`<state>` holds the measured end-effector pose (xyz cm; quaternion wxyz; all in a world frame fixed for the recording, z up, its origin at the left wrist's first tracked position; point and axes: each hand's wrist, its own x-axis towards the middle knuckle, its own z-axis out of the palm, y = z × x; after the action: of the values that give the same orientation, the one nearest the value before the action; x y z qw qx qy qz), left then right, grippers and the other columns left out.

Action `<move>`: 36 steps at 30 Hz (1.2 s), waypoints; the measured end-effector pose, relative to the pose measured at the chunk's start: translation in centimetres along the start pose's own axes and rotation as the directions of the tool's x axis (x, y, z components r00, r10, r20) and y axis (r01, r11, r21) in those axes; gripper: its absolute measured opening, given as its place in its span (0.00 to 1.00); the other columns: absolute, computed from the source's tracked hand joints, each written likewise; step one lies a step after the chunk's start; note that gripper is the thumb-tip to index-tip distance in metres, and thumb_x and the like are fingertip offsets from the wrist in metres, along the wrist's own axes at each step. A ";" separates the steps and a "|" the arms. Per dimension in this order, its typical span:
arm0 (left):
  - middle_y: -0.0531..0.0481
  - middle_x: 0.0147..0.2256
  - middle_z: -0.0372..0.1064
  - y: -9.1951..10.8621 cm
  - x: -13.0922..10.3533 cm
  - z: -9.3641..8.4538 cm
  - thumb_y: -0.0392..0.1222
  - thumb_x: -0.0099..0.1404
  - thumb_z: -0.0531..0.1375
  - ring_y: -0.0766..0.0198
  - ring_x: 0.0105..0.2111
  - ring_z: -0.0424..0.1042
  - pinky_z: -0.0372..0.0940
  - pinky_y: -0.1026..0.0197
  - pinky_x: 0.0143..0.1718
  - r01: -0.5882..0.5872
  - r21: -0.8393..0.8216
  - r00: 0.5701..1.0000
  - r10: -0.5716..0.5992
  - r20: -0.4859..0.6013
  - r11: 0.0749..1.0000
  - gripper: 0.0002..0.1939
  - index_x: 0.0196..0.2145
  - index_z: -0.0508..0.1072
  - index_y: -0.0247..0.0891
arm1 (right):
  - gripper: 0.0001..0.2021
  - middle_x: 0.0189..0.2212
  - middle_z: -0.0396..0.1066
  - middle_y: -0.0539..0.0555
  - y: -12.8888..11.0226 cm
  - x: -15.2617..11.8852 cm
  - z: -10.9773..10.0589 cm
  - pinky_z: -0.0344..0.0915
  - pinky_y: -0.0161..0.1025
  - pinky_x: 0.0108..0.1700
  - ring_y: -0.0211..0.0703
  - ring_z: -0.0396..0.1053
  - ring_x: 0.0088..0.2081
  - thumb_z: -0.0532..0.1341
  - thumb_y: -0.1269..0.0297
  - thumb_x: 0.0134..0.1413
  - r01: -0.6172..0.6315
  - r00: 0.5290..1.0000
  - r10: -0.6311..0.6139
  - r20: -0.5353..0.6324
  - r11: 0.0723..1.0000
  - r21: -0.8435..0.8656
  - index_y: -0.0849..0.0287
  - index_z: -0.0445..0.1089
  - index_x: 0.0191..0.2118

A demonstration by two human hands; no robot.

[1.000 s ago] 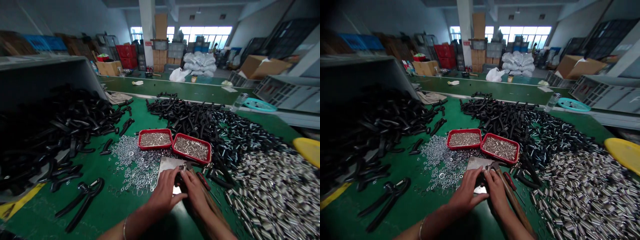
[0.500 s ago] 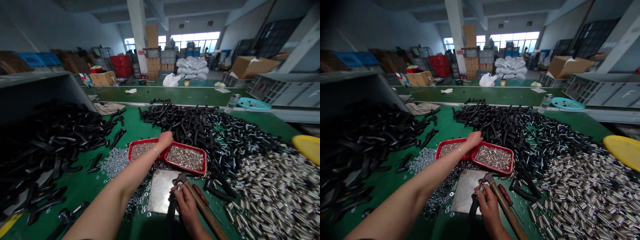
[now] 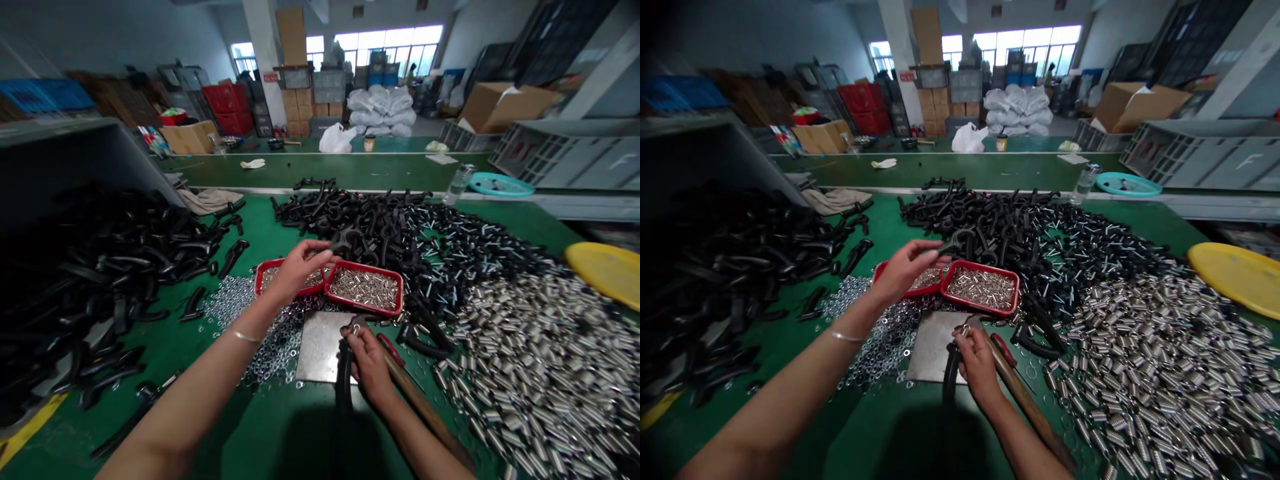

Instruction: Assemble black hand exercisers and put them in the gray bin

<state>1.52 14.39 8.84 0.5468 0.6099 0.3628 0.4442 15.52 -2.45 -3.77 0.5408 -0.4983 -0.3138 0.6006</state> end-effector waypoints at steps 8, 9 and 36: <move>0.41 0.51 0.69 -5.0 -18.7 -0.9 0.44 0.62 0.66 0.52 0.43 0.78 0.71 0.49 0.45 0.444 -0.356 0.883 -0.333 0.331 0.822 0.28 0.58 0.62 0.42 | 0.16 0.23 0.62 0.45 -2.5 -0.9 0.5 0.54 0.32 0.22 0.34 0.57 0.21 0.60 0.47 0.57 0.160 0.985 -0.133 0.114 0.946 -0.282 0.56 0.66 0.35; 0.41 0.51 0.69 -4.7 -19.1 -1.0 0.44 0.63 0.65 0.53 0.43 0.77 0.70 0.50 0.44 0.459 -0.316 0.858 -0.321 0.402 0.830 0.29 0.59 0.62 0.43 | 0.15 0.24 0.64 0.46 -2.9 -1.2 0.9 0.56 0.33 0.25 0.36 0.59 0.23 0.60 0.48 0.59 0.227 0.969 -0.173 0.174 0.903 -0.364 0.56 0.66 0.32; 0.60 0.14 0.59 -5.0 -15.3 2.7 0.64 0.71 0.46 0.69 0.13 0.58 0.53 0.68 0.16 0.335 0.032 0.941 -0.336 0.039 0.942 0.26 0.43 0.66 0.38 | 0.13 0.33 0.75 0.55 -6.5 0.0 2.1 0.60 0.37 0.35 0.47 0.73 0.34 0.52 0.53 0.68 0.420 0.901 -0.264 0.343 0.344 -0.840 0.56 0.67 0.42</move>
<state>-0.95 -0.08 1.65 0.6145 0.5557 0.4549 0.3265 15.79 -0.66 2.83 0.2788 -0.5855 -0.7203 0.2461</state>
